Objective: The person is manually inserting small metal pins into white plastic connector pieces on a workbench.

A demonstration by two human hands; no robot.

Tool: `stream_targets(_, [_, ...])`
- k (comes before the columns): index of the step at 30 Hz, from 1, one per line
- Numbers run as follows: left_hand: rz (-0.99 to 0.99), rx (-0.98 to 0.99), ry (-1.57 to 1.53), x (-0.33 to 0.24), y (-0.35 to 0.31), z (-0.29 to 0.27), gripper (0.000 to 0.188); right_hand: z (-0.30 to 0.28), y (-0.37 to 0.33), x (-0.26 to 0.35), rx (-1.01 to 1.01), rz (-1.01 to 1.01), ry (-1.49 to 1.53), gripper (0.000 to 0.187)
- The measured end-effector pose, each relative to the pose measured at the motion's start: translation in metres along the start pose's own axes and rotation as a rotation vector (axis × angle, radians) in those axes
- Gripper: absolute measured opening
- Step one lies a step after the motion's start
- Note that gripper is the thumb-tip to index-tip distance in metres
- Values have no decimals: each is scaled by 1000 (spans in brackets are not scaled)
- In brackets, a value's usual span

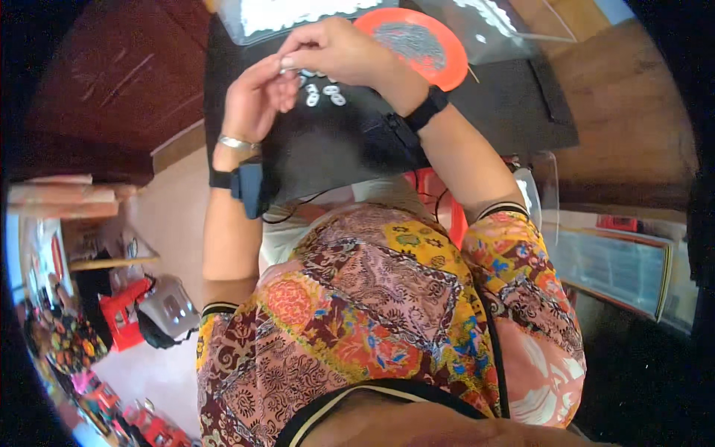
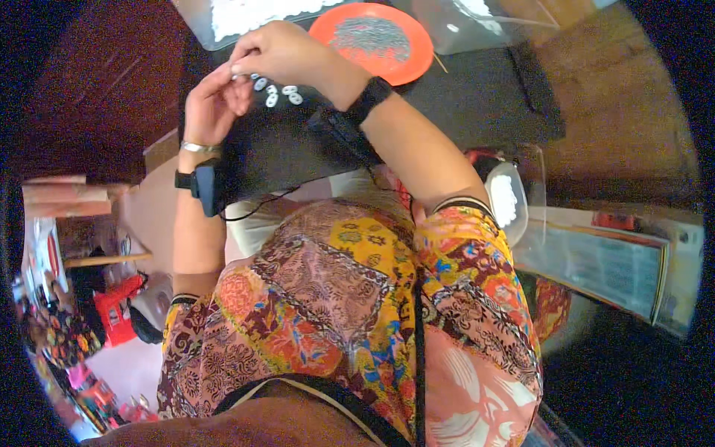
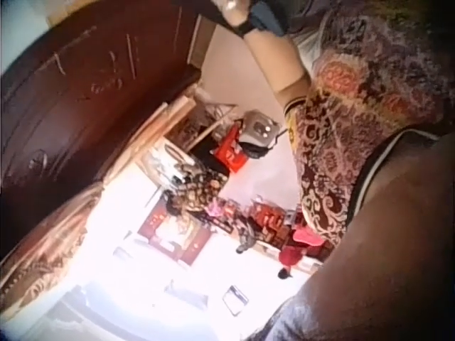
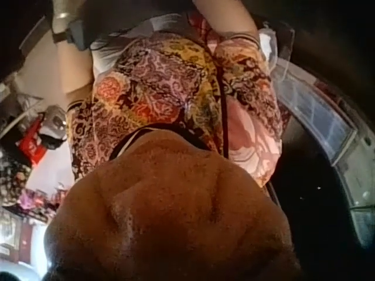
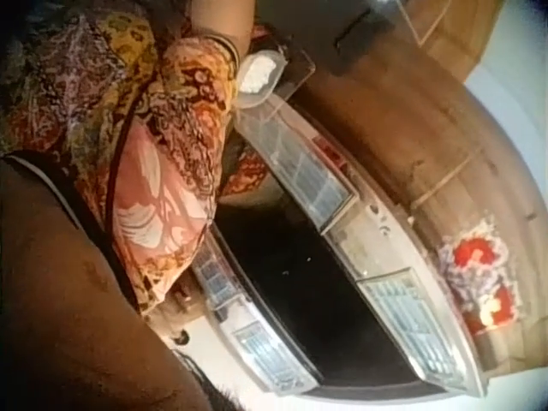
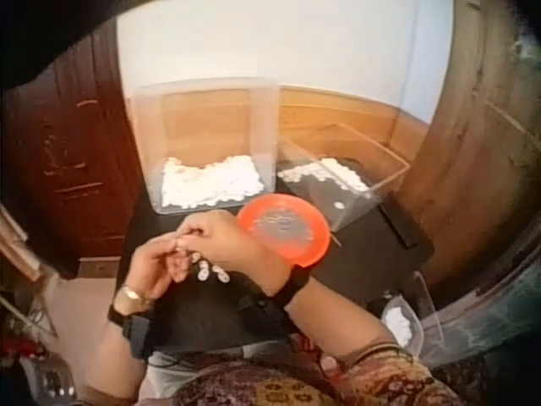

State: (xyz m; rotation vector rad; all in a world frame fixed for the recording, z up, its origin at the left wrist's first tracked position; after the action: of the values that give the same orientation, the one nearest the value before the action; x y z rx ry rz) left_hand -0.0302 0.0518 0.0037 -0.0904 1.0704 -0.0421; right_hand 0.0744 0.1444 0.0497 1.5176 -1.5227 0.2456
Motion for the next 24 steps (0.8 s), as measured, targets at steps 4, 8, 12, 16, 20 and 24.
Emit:
stream_targets(4, [55, 3, 87, -1, 2, 5, 21, -29, -29, 38, -48, -128, -423, 14])
stream_targets(8, [117, -188, 105, -5, -4, -9, 21, -95, -95, 56, -98, 246, -508, 15])
stream_targets(12, [122, -205, 134, -6, 0, -1, 23, -169, -180, -2, -203, 565, -749, 21])
stream_targets(16, [91, -251, 194, -5, 0, 7, 23, -178, -208, -46, -279, 725, -735, 28])
stream_targets(20, [95, -325, 174, -7, -4, -2, 22, -164, -184, -54, -182, 789, -948, 25])
stream_targets(24, [105, -367, 158, -4, -2, -5, 24, -168, -189, -78, -99, 808, -976, 29])
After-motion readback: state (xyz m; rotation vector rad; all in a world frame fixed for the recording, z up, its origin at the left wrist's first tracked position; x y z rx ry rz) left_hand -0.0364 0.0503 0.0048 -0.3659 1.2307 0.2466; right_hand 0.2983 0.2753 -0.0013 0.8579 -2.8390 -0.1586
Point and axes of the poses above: each hand's wrist, its own y-axis towards the middle knuckle, its own z-axis out of the palm, x = y × z, the point moved 4 cm from there along y, towards the middle knuckle, and after that the axes turned 9 degrees about -z, right-handed, at the moved point
